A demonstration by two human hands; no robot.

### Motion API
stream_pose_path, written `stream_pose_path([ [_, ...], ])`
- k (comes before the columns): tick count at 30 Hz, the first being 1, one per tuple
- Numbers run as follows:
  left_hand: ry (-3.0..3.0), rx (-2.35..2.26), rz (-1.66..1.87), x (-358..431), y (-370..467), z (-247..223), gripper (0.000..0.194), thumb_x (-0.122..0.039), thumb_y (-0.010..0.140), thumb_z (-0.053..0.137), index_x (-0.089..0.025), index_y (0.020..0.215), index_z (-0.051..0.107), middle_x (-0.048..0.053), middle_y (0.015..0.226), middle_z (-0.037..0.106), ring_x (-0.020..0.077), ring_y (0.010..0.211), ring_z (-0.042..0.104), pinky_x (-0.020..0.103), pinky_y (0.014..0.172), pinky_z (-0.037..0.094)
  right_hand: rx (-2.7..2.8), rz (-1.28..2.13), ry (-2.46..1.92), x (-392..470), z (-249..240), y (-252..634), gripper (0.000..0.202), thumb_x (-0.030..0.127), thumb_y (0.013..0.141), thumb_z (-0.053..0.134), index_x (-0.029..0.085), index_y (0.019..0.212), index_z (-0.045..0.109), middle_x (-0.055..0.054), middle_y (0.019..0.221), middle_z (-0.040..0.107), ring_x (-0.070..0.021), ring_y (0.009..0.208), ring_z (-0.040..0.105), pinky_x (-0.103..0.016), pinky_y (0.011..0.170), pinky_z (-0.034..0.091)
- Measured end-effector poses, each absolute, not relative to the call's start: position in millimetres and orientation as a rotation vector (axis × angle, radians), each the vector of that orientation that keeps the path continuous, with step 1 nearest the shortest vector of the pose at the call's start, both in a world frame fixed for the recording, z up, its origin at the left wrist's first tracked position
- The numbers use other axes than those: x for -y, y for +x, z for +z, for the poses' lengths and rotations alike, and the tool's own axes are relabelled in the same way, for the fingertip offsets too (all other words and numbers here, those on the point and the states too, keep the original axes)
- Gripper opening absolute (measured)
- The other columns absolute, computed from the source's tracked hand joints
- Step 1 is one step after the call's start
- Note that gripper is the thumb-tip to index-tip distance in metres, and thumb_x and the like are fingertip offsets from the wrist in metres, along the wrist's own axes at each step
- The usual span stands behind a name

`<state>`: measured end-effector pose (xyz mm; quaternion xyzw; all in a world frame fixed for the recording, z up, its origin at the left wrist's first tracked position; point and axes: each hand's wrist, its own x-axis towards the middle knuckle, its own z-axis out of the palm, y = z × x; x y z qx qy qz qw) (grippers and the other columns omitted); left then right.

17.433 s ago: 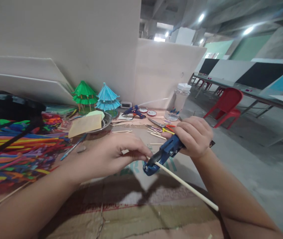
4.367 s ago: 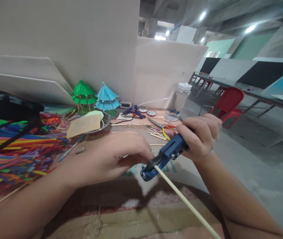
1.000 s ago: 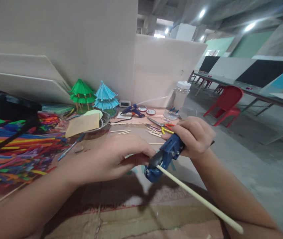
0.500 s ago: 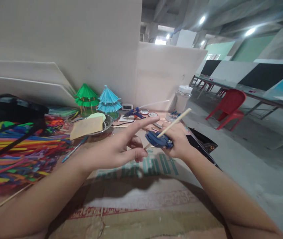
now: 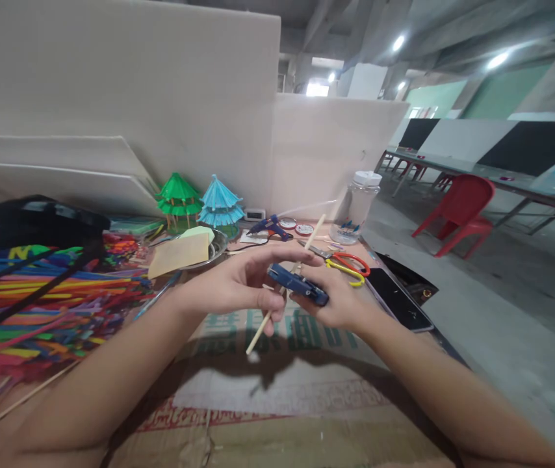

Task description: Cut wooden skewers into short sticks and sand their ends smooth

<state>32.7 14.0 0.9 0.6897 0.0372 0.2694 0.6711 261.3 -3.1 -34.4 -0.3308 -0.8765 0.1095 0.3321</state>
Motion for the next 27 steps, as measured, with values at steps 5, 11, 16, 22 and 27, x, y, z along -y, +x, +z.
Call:
stream_pose_path([
  [5, 1.560, -0.118, 0.654, -20, 33, -4, 0.057, -0.020, 0.085, 0.076, -0.036, 0.137, 0.060, 0.013, 0.153, 0.048, 0.0070, 0.066, 0.070, 0.018, 0.056, 0.059, 2.243, 0.245, -0.958, 0, -41, 259, 0.015, 0.032, 0.089, 0.061, 0.019, 0.082, 0.063, -0.003, 0.078, 0.068, -0.0180, 0.072, 0.062, -0.031, 0.068, 0.046],
  [11, 1.572, -0.198, 0.622, -28, 30, -12, 0.069, -0.023, 0.087, 0.076, -0.028, 0.149, 0.047, 0.005, 0.089, 0.073, 0.0132, 0.063, 0.071, 0.023, 0.060, 0.061, 2.232, 0.218, -1.112, -3, -45, 259, 0.024, 0.040, 0.090, 0.060, 0.019, 0.080, 0.065, -0.005, 0.077, 0.071, -0.0195, 0.071, 0.063, -0.032, 0.066, 0.045],
  [16, 1.578, -0.164, 0.650, -33, 32, -12, 0.066, -0.026, 0.087, 0.076, -0.026, 0.147, 0.048, -0.003, 0.066, 0.064, 0.0099, 0.052, 0.064, 0.016, 0.049, 0.053, 2.208, 0.245, -1.158, -8, -52, 259, 0.030, 0.046, 0.089, 0.063, 0.019, 0.076, 0.064, -0.003, 0.071, 0.069, -0.0190, 0.066, 0.062, -0.031, 0.063, 0.044],
  [22, 1.919, -0.504, 0.714, -54, 1, 0, 0.067, -0.025, 0.093, 0.066, -0.023, 0.154, 0.038, 0.006, 0.097, 0.071, 0.0077, 0.060, 0.063, 0.017, 0.056, 0.053, 2.156, 0.003, -0.793, -12, -28, 277, 0.017, 0.037, 0.088, 0.065, 0.020, 0.093, 0.066, -0.005, 0.084, 0.069, -0.0203, 0.077, 0.063, -0.031, 0.071, 0.048],
  [27, 2.696, -0.846, 0.413, -66, 17, -30, 0.052, -0.007, 0.092, 0.043, -0.020, 0.140, 0.056, 0.015, 0.148, 0.054, 0.0164, 0.095, 0.070, 0.027, 0.080, 0.058, 1.848, -0.194, -0.870, -4, 11, 311, 0.016, 0.035, 0.092, 0.061, 0.021, 0.084, 0.062, -0.002, 0.078, 0.064, -0.0184, 0.072, 0.061, -0.031, 0.069, 0.047],
])
